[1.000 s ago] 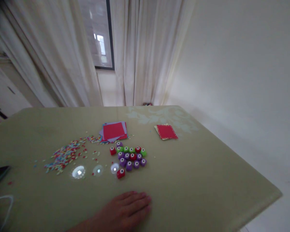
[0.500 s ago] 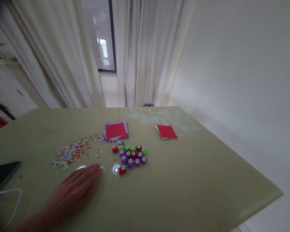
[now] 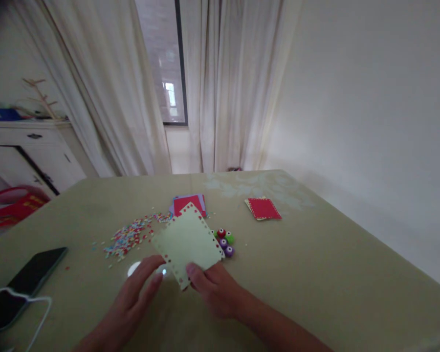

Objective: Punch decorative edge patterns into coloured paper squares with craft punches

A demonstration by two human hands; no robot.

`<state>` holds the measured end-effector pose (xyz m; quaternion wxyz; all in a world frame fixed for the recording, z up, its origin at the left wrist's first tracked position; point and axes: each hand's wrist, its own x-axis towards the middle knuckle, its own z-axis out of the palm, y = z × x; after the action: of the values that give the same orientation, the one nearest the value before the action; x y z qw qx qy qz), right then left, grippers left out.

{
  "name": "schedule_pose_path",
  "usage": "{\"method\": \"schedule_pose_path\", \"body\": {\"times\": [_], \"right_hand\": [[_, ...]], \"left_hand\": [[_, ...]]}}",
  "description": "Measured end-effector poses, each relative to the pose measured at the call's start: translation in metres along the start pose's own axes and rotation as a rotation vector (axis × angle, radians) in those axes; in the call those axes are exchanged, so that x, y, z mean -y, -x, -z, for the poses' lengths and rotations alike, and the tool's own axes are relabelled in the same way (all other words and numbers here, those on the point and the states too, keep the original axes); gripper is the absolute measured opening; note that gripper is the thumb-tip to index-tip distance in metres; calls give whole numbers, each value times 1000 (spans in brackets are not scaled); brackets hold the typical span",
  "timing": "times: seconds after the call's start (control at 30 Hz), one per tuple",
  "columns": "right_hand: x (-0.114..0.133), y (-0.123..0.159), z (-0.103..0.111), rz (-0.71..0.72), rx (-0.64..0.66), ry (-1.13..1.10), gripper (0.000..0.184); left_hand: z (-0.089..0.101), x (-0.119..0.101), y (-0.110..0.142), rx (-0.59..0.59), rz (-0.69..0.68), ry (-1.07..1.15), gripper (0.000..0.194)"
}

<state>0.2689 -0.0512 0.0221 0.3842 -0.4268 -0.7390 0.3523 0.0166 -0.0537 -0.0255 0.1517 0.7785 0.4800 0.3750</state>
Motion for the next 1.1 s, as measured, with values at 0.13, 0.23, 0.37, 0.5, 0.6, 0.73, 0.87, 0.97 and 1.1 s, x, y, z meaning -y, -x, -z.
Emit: {"method": "schedule_pose_path", "body": {"times": [0.13,0.23,0.37,0.5,0.6,0.73,0.87,0.97,1.1], "right_hand": [[2,-10,-16,-38,147,-172,40],[-8,-3,-22,-84,149,-242,42],[-21,9,-23,-280,-1,-259,52],[-26,14,-22,-228,4,-149,50],[-26,10,-17,-81,-90,-110,46],[-29,-4,8,-15,-318,46,31],[-35,-13,31,78,-219,369,17],[-37,-13,32,126,-56,535,18],[-42,-8,22,173,93,643,25]], "left_hand": [[-4,-14,9,-71,308,422,48],[-7,-21,4,28,439,543,55],[-7,-29,3,-30,581,599,60],[-9,-27,7,4,693,591,67],[-6,-19,4,39,777,507,72],[4,-11,-1,-72,816,534,65],[9,-8,-3,-108,899,605,63],[6,-2,0,-86,935,638,63],[2,5,5,-22,962,692,62]]}}
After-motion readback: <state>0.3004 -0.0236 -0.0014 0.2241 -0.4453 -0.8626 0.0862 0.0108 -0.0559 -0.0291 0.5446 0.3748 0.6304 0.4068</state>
